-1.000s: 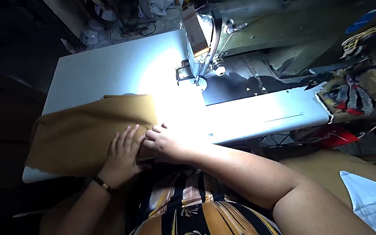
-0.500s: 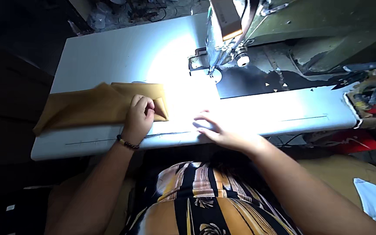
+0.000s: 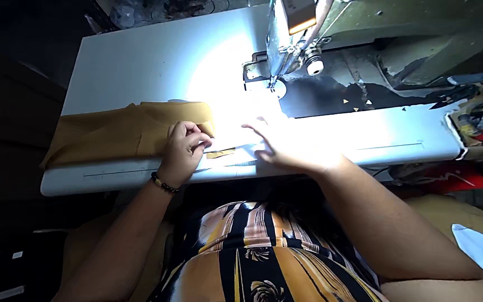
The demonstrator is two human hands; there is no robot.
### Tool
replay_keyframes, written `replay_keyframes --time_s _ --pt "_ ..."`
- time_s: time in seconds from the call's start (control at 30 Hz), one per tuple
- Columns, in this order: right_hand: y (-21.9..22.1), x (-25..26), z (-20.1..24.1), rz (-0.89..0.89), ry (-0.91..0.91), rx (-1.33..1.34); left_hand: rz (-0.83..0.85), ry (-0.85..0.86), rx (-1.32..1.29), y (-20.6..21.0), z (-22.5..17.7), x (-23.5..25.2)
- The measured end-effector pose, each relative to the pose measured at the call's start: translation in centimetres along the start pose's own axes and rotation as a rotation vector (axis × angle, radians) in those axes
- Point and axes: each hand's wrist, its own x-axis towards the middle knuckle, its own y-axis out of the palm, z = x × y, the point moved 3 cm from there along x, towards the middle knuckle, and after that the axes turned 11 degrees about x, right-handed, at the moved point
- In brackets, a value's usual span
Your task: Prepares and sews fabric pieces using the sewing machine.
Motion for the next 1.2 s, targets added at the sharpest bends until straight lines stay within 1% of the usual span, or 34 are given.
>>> replay_keyframes --time_s 0.07,0.1,0.13,0.2,0.27,0.37,0.4,0.47,0.53,0.67,0.73,0.77,0.83,0.87,0.97,1.03,1.07,1.13,1.2 --pt "2.0 -0.2 1.3 -0.025 -0.188 -0.026 -0.013 0.157 0.118 -0.2 -0.4 -0.7" --pt "2.9 -0.2 1.3 -0.047 -0.25 -0.054 -0.007 0.224 0.146 -0.3 -0.6 -1.1" --pt "3.5 -0.2 1.2 -0.072 -0.274 -0.062 0.016 0.259 0.154 -0.4 -0.8 -1.5" --pt "4.0 -0.1 0.7 -0.117 -0.245 -0.016 0.104 0.235 0.151 -0.6 -1.2 -2.1" --pt "4.2 0.2 0.4 -0.151 -0.21 0.061 0.128 0.23 0.144 -0.9 -1.3 -2.3" --pt "3.7 0.5 0.9 -0.095 -0.088 0.26 0.159 0.221 0.109 -1.4 -1.1 -1.9" --pt "3.8 0.6 1.0 -0.092 -0.077 0.289 0.181 0.202 0.077 -1.6 -1.0 -1.6" --pt "4.1 0.8 0.7 -0.105 -0.099 0.265 0.235 0.162 0.024 -2.0 -0.7 -1.0" --pt "4.2 1.1 0.7 -0.119 -0.065 0.254 0.242 0.132 0.011 -2.1 -0.5 -0.6" --pt "4.1 1.7 0.9 -0.094 0.139 0.293 0.196 0.081 0.022 -2.0 -0.2 0.0" --pt "4.2 1.9 0.7 -0.065 0.168 0.281 0.206 0.06 0.032 -1.9 -0.3 0.1" --pt "4.3 1.9 0.7 -0.068 0.148 0.25 0.206 0.039 0.03 -1.9 -0.2 0.2" --pt "4.0 2.2 0.9 -0.092 0.042 0.173 0.215 -0.034 0.002 -1.8 0.0 0.5" --pt "3.5 2.5 1.1 -0.067 0.002 0.151 0.228 -0.071 -0.01 -1.8 0.1 0.6" --pt "2.0 3.8 2.2 0.111 -0.015 0.241 0.266 -0.11 -0.104 -1.5 0.7 0.7" --pt "1.8 4.5 2.1 0.21 -0.062 0.307 0.285 -0.105 -0.139 -1.2 1.2 0.8" --pt "2.1 4.6 1.8 0.227 -0.114 0.337 0.284 -0.097 -0.138 -1.0 1.4 0.8" --pt "3.3 4.6 0.7 0.154 -0.244 0.375 0.258 -0.067 -0.131 -0.8 1.6 0.7" --pt "4.0 4.6 0.0 0.113 -0.256 0.417 0.233 -0.03 -0.094 -1.0 1.3 0.5"
